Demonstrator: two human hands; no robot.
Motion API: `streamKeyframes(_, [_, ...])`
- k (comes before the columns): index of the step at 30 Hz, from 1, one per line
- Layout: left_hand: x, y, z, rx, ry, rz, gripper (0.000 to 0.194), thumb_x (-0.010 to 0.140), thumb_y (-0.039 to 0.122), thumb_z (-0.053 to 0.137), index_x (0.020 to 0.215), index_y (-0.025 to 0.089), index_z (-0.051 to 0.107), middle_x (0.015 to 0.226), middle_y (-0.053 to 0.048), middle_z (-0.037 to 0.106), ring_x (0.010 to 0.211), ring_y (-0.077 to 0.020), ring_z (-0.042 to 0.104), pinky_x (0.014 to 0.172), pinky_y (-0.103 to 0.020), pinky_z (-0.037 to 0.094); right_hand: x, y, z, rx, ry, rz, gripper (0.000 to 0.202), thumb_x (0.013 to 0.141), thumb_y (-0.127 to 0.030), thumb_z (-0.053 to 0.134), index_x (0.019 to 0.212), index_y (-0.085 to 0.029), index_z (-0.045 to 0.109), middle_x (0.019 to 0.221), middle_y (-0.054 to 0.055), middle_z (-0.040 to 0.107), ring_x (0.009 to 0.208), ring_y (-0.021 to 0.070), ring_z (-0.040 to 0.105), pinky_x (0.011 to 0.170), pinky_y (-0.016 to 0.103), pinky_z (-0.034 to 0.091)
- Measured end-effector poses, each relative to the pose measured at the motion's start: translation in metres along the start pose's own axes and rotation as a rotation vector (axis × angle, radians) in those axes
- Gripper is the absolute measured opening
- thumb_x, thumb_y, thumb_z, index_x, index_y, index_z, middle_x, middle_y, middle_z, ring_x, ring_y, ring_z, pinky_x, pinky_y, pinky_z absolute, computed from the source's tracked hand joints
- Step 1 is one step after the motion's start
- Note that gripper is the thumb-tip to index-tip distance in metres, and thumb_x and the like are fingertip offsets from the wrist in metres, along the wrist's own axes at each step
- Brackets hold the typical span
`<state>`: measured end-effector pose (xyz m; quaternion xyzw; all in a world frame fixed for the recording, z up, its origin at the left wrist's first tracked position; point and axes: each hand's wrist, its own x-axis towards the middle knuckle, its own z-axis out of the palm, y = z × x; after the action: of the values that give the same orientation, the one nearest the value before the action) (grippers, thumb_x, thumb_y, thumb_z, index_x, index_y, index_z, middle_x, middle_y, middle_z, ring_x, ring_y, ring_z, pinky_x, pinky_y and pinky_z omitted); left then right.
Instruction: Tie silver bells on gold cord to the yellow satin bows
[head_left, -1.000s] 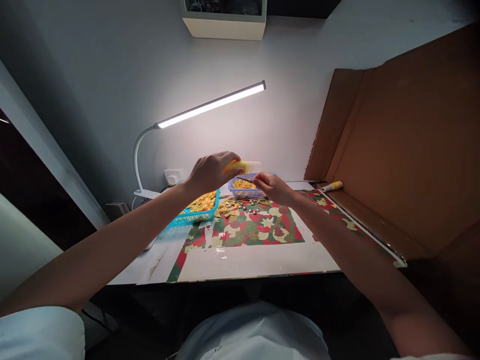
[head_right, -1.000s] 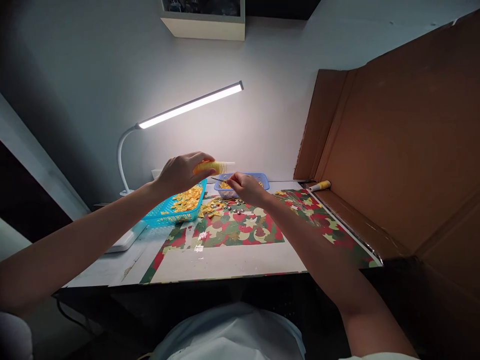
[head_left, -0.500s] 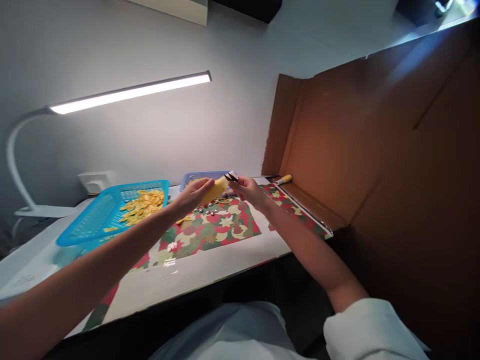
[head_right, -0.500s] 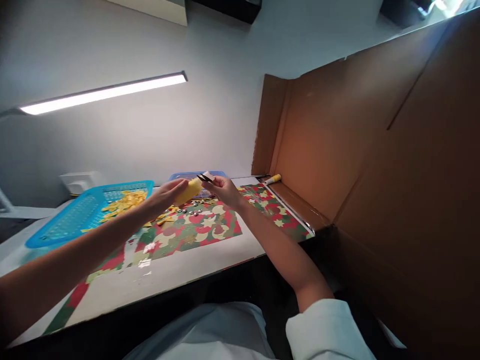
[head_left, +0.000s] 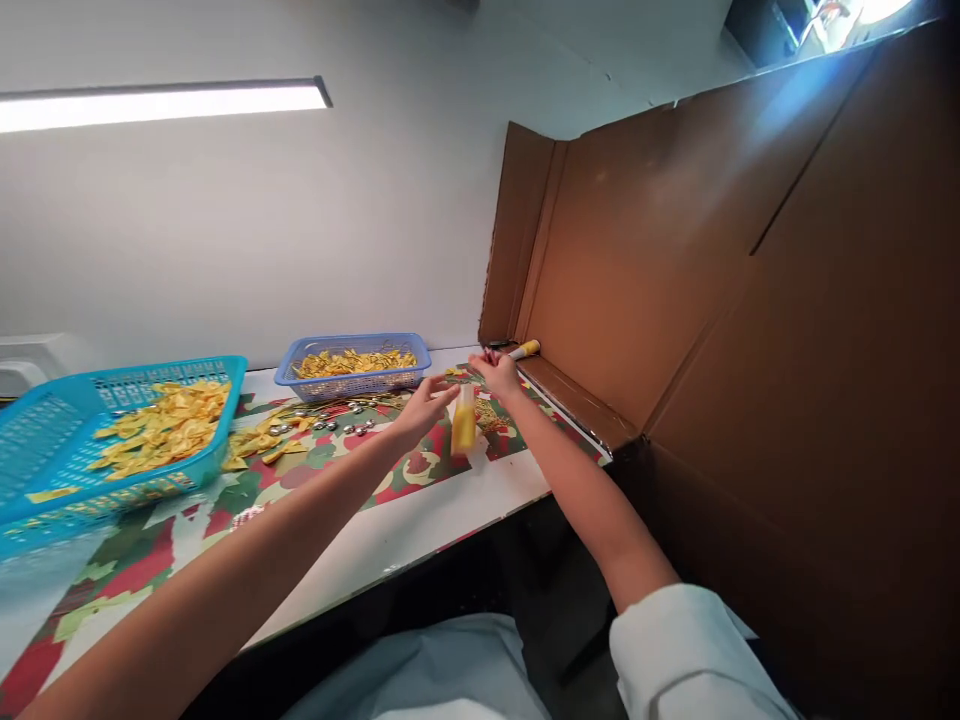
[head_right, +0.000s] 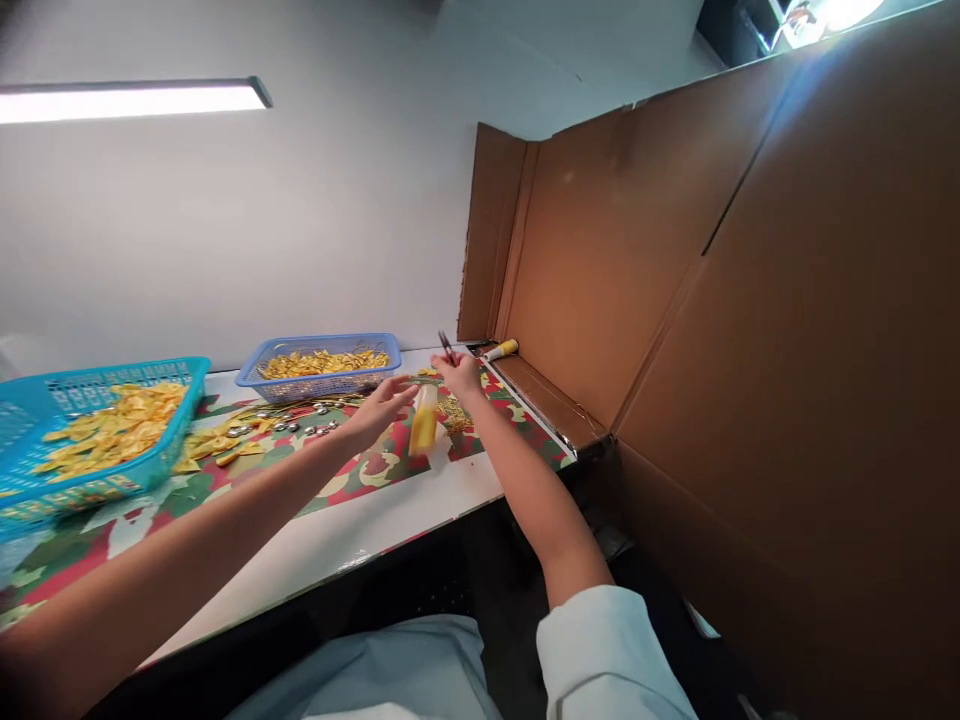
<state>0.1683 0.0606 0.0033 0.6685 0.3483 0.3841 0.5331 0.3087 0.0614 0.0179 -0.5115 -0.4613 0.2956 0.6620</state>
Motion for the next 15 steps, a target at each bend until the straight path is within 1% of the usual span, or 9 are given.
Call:
streamKeyframes(2, [0.002, -0.002, 0.010, 0.077, -0.005, -0.008, 0.043, 0.079, 0.040, 0.064, 0.113, 0.018, 0.052, 0.121, -0.014, 0.062, 0.099, -0.0238, 0.065, 0.080, -0.036, 0.052, 0.007, 0.005, -0.003, -0.056, 0.071, 0.002, 0.033, 0.066, -0.038, 0.068, 0.055, -0.020, 0.043, 0.053, -0.007, 0.044, 0.057, 0.0095, 0.044, 0.059, 0.022, 0.038])
streamKeyframes(4, [0.000, -0.003, 0.021, 0.190, 0.003, -0.001, 0.041, 0.075, 0.036, 0.067, 0.109, 0.018, 0.054, 0.122, -0.014, 0.062, 0.104, -0.0253, 0.063, 0.084, -0.036, 0.051, 0.007, 0.013, -0.001, -0.105, 0.132, 0.011, 0.033, 0.071, -0.039, 0.064, 0.055, -0.021, 0.041, 0.052, -0.006, 0.043, 0.057, 0.0108, 0.044, 0.058, 0.023, 0.037])
streamKeyframes(6, [-0.007, -0.004, 0.030, 0.334, 0.034, -0.005, 0.047, 0.068, 0.036, 0.073, 0.107, 0.017, 0.055, 0.126, -0.016, 0.060, 0.113, -0.0304, 0.058, 0.089, -0.038, 0.047, 0.004, 0.020, 0.003, -0.138, 0.192, 0.015, 0.033, 0.077, -0.042, 0.057, 0.057, -0.022, 0.041, 0.053, -0.005, 0.044, 0.059, 0.0121, 0.045, 0.058, 0.023, 0.037])
streamKeyframes(8, [-0.015, -0.004, 0.033, 0.504, 0.055, -0.060, 0.055, 0.059, 0.040, 0.078, 0.102, 0.015, 0.055, 0.120, -0.020, 0.062, 0.112, -0.0378, 0.058, 0.086, -0.042, 0.046, 0.003, 0.022, 0.002, -0.166, 0.226, 0.015, 0.035, 0.081, -0.044, 0.051, 0.057, -0.023, 0.036, 0.052, -0.006, 0.041, 0.056, 0.0120, 0.043, 0.055, 0.023, 0.035])
streamKeyframes(10, [-0.022, -0.002, 0.031, 0.656, 0.052, -0.119, 0.057, 0.054, 0.042, 0.079, 0.098, 0.014, 0.055, 0.106, -0.022, 0.067, 0.102, -0.0416, 0.062, 0.078, -0.042, 0.047, 0.005, 0.019, -0.006, -0.203, 0.221, 0.013, 0.037, 0.082, -0.043, 0.051, 0.057, -0.023, 0.033, 0.050, -0.006, 0.037, 0.052, 0.0109, 0.039, 0.052, 0.023, 0.033])
streamKeyframes(11, [-0.024, 0.000, 0.030, 0.710, 0.046, -0.132, 0.056, 0.055, 0.042, 0.078, 0.098, 0.014, 0.055, 0.101, -0.021, 0.068, 0.097, -0.0411, 0.064, 0.073, -0.040, 0.047, 0.006, 0.016, -0.011, -0.227, 0.204, 0.013, 0.039, 0.081, -0.042, 0.054, 0.056, -0.023, 0.032, 0.049, -0.007, 0.036, 0.050, 0.0103, 0.037, 0.051, 0.023, 0.032])
streamKeyframes(13, [-0.025, 0.007, 0.025, 0.761, 0.043, -0.105, 0.053, 0.062, 0.043, 0.073, 0.104, 0.015, 0.053, 0.096, -0.017, 0.070, 0.092, -0.0371, 0.066, 0.068, -0.035, 0.046, 0.005, 0.008, -0.022, -0.281, 0.148, 0.015, 0.043, 0.073, -0.043, 0.064, 0.053, -0.023, 0.032, 0.047, -0.008, 0.036, 0.047, 0.0092, 0.036, 0.048, 0.023, 0.031])
streamKeyframes(15, [-0.022, 0.015, 0.021, 0.751, 0.064, -0.033, 0.052, 0.070, 0.045, 0.067, 0.110, 0.017, 0.051, 0.091, -0.013, 0.070, 0.087, -0.0314, 0.067, 0.066, -0.032, 0.045, 0.002, -0.003, -0.031, -0.315, 0.051, 0.012, 0.047, 0.065, -0.044, 0.073, 0.055, -0.023, 0.032, 0.048, -0.008, 0.039, 0.047, 0.0086, 0.039, 0.046, 0.022, 0.032])
